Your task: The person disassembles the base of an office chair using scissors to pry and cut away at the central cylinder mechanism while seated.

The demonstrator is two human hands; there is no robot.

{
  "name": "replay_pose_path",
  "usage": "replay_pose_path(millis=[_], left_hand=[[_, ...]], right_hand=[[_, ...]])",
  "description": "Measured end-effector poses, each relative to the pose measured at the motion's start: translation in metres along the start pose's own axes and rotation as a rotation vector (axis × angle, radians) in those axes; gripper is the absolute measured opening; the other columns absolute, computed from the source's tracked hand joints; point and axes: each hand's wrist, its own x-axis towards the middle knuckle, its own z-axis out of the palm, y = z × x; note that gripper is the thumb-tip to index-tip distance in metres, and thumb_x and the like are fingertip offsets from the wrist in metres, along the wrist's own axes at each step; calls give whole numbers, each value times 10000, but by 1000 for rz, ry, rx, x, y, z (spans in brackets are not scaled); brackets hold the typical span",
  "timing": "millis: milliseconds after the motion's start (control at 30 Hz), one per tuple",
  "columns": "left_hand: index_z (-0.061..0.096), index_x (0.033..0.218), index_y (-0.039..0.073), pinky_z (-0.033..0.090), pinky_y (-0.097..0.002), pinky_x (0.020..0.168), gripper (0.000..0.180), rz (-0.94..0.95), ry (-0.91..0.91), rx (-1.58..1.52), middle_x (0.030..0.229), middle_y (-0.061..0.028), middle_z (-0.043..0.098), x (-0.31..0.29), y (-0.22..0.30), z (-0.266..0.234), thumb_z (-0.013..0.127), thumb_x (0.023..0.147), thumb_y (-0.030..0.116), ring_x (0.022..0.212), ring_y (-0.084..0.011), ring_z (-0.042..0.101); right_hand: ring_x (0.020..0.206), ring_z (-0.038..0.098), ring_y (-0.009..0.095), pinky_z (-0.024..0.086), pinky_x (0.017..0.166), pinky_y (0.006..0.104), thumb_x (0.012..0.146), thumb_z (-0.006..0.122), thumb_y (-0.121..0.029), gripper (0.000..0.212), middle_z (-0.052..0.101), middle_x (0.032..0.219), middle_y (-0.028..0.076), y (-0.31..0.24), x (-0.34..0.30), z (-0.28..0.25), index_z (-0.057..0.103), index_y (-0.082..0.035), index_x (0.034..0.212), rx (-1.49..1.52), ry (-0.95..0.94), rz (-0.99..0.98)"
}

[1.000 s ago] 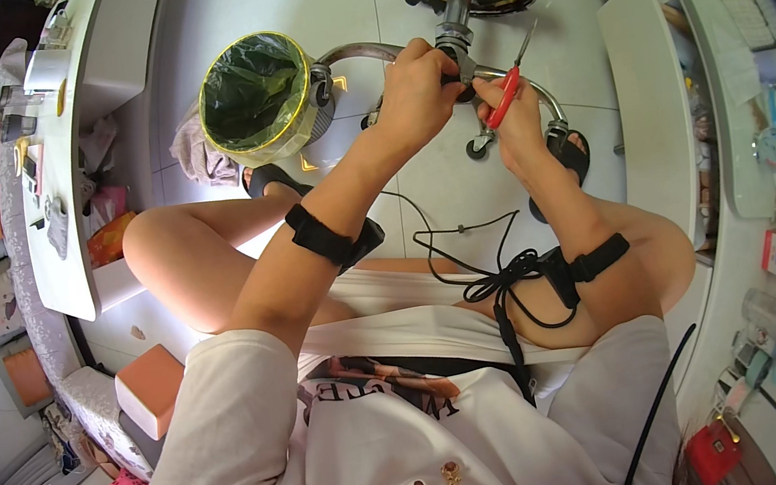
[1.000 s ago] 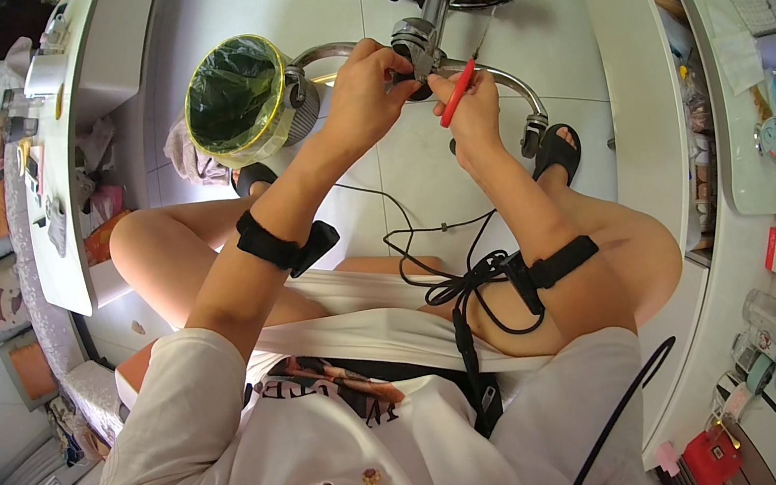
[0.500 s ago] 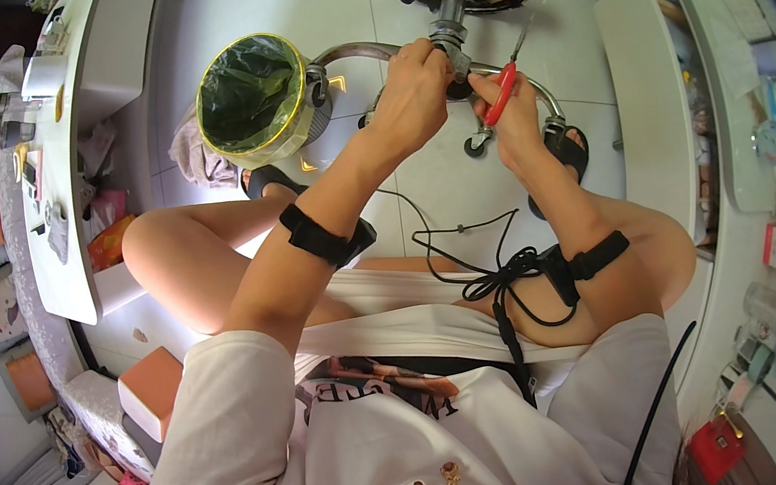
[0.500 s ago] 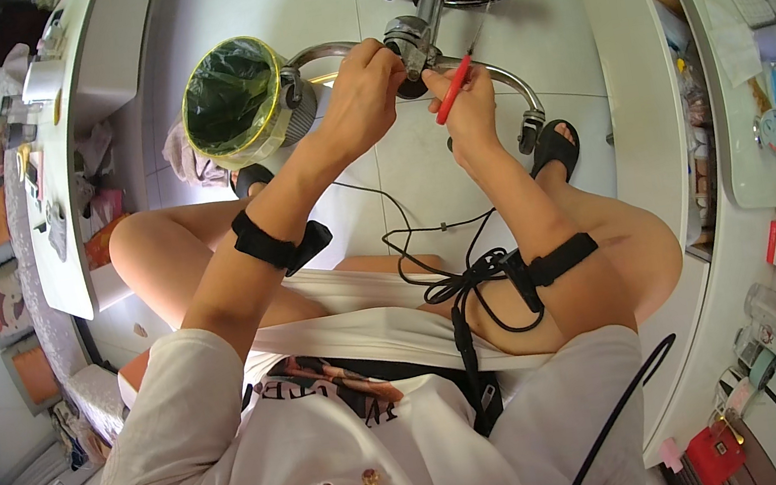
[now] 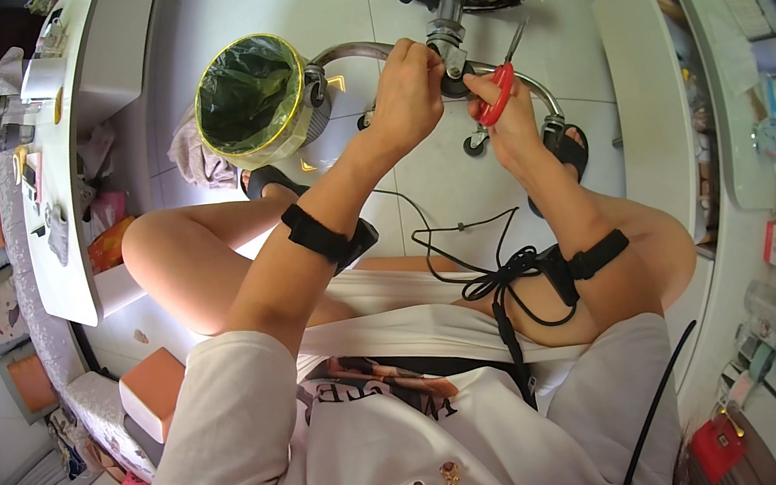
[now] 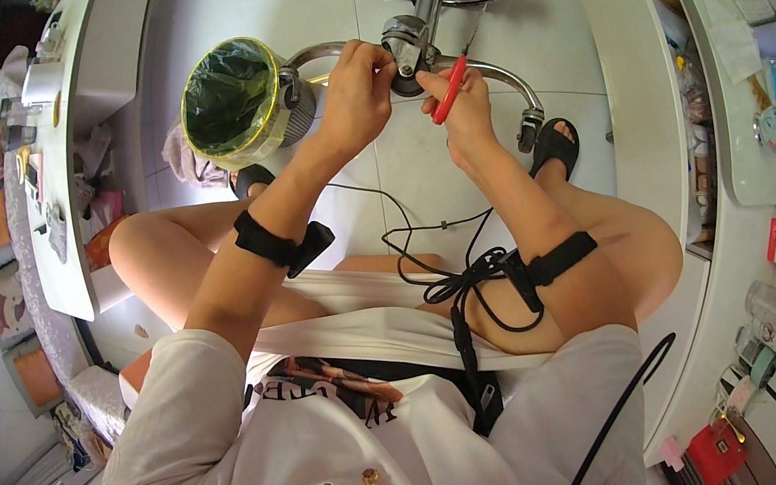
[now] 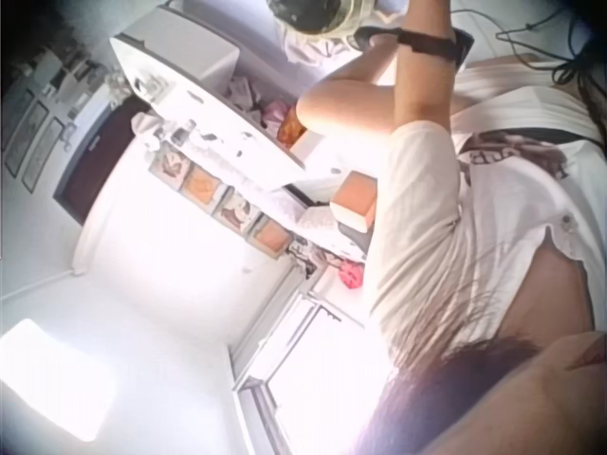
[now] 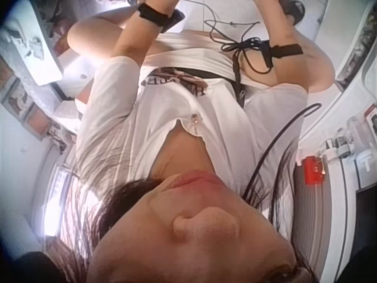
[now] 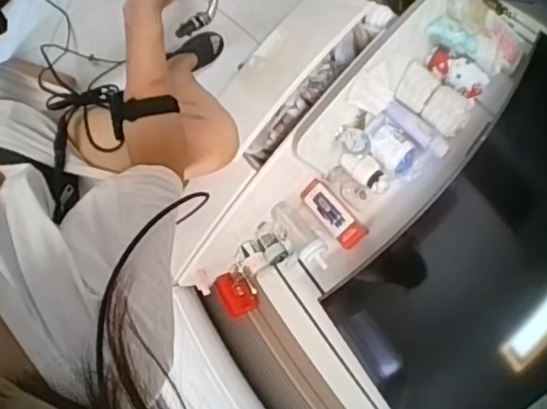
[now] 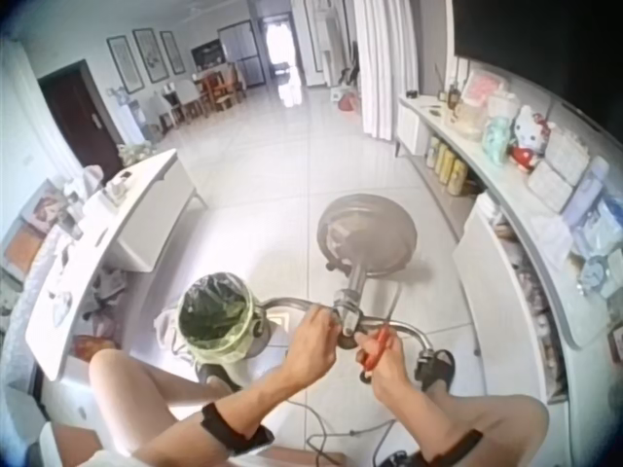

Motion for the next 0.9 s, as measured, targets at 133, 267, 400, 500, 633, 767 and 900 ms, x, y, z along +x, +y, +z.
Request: replay_pose_path(millis=[133,267,400,500,633,767,900], left_hand=[[500,805,-24,425,-405,665,62,-94,23,-41,830,-179,497,-3,2,2,547,766,-21,754,-353,510],[494,804,-23,422,-410,655,61,-121,32,-37,827,-180,494,-3,5,2,545,772,-16,746,-356,507],[487,798,-20,418,-414,650,67,-112,61,-33,822,-180,492,-2,5,3,548,771,-18,739,-359,503],[482,796,-20,415,-413,649,71,-105,93,-30,814,-179,490,-3,5,4,549,770,-21,732,-357,502],[477,793,-19,412,-410,647,72,-103,169,-53,807,-177,490,-5,4,8,547,773,-20,724,-348,503],[484,799,-18,416,-401,646,69,-197,185,-51,806,-178,499,-8,6,9,546,771,-17,728,-338,510],[491,808,-21,422,-393,638,60,-232,224,-35,804,-181,512,-11,-7,9,539,776,-3,714,-330,518]], right_hand=[[568,496,103,385,490,245,693,721,-73,309,515,709,27,1,-9,9,446,-52,832,-61,-33,-87],[561,471,88,371,492,215,718,715,-78,272,509,690,8,-3,-15,13,462,-64,819,-99,-41,-101],[548,450,88,377,488,210,749,713,-164,324,493,706,18,-5,-9,6,425,-49,844,-95,-70,-113],[529,434,87,375,483,208,790,685,-240,329,480,687,16,-7,-5,7,420,-47,824,-70,-37,-141],[516,432,88,375,478,208,806,664,-309,365,474,662,16,-9,10,9,416,-42,815,-81,-22,-148],[514,438,89,370,474,211,792,678,-322,376,475,646,13,-11,16,8,421,-48,816,-90,-57,-106],[516,448,93,363,472,213,733,741,-261,388,485,645,13,-12,1,8,425,-54,823,-123,-151,-55]])
